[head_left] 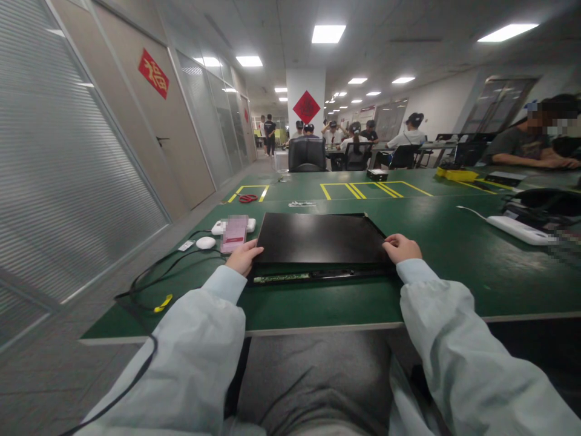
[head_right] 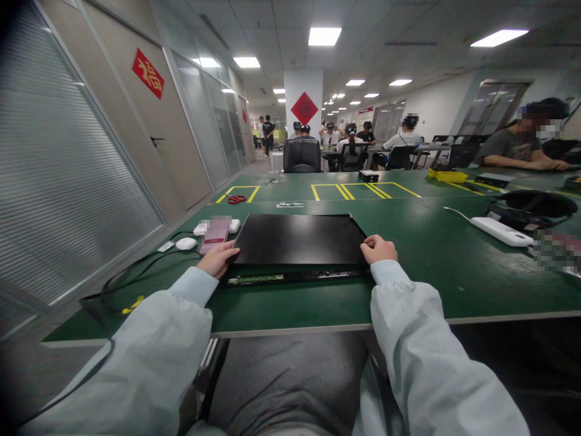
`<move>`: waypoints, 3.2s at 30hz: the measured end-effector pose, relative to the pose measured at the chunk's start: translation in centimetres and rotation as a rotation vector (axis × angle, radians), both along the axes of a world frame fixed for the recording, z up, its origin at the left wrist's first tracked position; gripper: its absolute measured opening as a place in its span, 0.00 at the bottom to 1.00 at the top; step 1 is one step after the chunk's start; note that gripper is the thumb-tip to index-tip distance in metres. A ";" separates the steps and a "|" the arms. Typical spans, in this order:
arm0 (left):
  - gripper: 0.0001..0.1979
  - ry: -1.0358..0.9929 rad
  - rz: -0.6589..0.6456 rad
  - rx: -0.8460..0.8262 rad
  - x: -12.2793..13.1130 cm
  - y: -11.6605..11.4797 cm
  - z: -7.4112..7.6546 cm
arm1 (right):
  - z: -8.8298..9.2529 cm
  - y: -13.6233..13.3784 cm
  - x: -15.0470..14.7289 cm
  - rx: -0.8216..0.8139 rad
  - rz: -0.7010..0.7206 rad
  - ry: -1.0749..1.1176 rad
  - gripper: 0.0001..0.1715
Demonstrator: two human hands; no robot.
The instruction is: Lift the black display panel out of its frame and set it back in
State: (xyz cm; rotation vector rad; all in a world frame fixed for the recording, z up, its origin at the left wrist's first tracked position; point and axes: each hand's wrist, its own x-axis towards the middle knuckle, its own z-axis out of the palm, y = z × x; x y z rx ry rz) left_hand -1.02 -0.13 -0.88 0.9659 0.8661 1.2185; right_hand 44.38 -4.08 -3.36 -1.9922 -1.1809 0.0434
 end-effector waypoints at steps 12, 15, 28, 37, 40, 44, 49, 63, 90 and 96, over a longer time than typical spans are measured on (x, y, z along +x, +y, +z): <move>0.23 0.006 0.007 -0.006 -0.1 -0.1 -0.1 | 0.2 -0.1 0.0 -0.006 0.001 0.026 0.01; 0.23 0.003 0.005 -0.006 -0.1 0.0 -0.1 | 0.3 -0.2 -0.3 -0.008 -0.011 0.036 0.01; 0.28 0.012 0.079 -0.018 -0.4 0.6 -0.7 | 0.4 -0.3 0.1 -0.027 -0.032 0.061 0.05; 0.28 0.055 0.053 -0.022 -0.4 0.5 -0.4 | 0.3 -0.1 0.7 -0.071 -0.030 0.073 0.07; 0.29 0.066 0.050 -0.020 -0.6 0.7 -0.5 | 0.2 0.0 1.0 -0.076 -0.022 0.077 0.07; 0.29 0.072 0.052 -0.014 -0.7 0.9 -0.8 | 0.2 -0.1 0.9 -0.061 -0.020 0.068 0.07; 0.26 0.077 0.052 0.000 -0.7 0.9 -0.8 | 0.4 -0.3 0.3 -0.035 -0.036 0.040 0.05; 0.28 0.178 0.108 0.131 -0.2 0.4 -0.9 | 1.2 -0.8 -0.5 -0.070 -0.036 0.031 0.04; 0.16 0.798 0.189 0.139 -1.3 1.5 -1.2 | 2.1 -1.2 -1.0 -0.073 -0.033 0.067 0.04; 0.17 0.809 0.195 0.138 -1.2 1.6 -1.2 | 2.0 -1.2 -0.9 -0.076 -0.040 0.053 0.06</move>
